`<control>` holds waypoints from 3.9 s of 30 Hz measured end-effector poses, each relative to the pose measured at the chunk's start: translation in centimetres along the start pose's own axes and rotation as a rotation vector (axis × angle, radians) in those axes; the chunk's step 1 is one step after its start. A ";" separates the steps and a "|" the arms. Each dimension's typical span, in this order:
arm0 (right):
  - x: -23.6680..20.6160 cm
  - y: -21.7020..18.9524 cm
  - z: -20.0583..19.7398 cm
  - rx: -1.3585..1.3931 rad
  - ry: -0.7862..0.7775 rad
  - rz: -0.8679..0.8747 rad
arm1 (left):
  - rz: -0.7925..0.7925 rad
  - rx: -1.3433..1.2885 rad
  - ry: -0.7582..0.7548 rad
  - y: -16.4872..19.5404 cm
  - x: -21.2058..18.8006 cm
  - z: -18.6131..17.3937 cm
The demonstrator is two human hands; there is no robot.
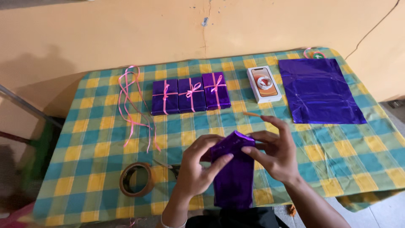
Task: The person wraps a phone-sized box in purple foil wrapping paper at a table. They fold the paper around the box, cut pieces of tape with scissors, and press tape along the seams to secure the wrap, with several already wrapped and ribbon-tied boxes nearby.
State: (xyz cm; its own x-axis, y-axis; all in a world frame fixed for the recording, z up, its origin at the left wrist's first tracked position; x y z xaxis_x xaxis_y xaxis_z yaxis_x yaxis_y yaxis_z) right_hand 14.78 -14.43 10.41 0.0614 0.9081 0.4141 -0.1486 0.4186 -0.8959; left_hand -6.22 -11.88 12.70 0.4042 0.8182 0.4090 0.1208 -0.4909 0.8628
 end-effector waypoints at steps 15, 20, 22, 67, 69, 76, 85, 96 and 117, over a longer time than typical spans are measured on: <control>0.7 0.7 1.3 0.119 -0.058 -0.180 | 0.318 0.211 0.209 -1.0 -0.2 -0.3; 0.0 1.4 1.6 0.114 0.082 -0.145 | 0.425 0.332 0.238 -1.5 -1.2 0.3; -0.3 1.6 1.6 0.122 0.127 -0.102 | 0.469 0.341 0.258 -1.8 -1.7 0.5; 4.1 -7.5 7.0 -0.758 -0.866 0.096 | 0.697 0.628 0.044 -0.2 -6.1 1.5; 4.2 -7.4 7.2 -0.786 -0.900 0.109 | 0.689 0.622 0.033 -0.3 -6.1 1.6; 4.3 -6.8 7.7 -0.843 -0.964 0.154 | 0.756 0.623 0.018 -0.1 -6.6 1.7; 4.2 -5.1 7.4 -0.815 -1.061 0.276 | 0.809 0.598 -0.020 1.3 -7.0 1.8; 3.8 -4.1 7.1 -0.616 -1.034 0.396 | 0.838 0.639 -0.034 2.3 -7.7 1.2; 1.3 -2.8 5.8 -0.104 -0.829 0.406 | 0.901 0.535 0.028 4.5 -8.1 0.8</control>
State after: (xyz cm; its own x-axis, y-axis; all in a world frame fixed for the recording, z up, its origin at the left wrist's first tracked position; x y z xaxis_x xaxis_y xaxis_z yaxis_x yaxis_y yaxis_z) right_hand 9.54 -14.44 14.41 -0.7071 0.7070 0.0121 0.0878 0.1047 -0.9906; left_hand -8.21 -20.97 12.98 0.5233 0.0874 0.8477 0.1737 -0.9848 -0.0057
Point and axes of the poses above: each hand's wrist, its own x-axis towards the middle knuckle, its own z-axis out of the palm, y = z × x, the point moved 6 cm from there along x, towards the middle knuckle, and after that the axes turned 9 degrees about x, right-handed, at the moved point
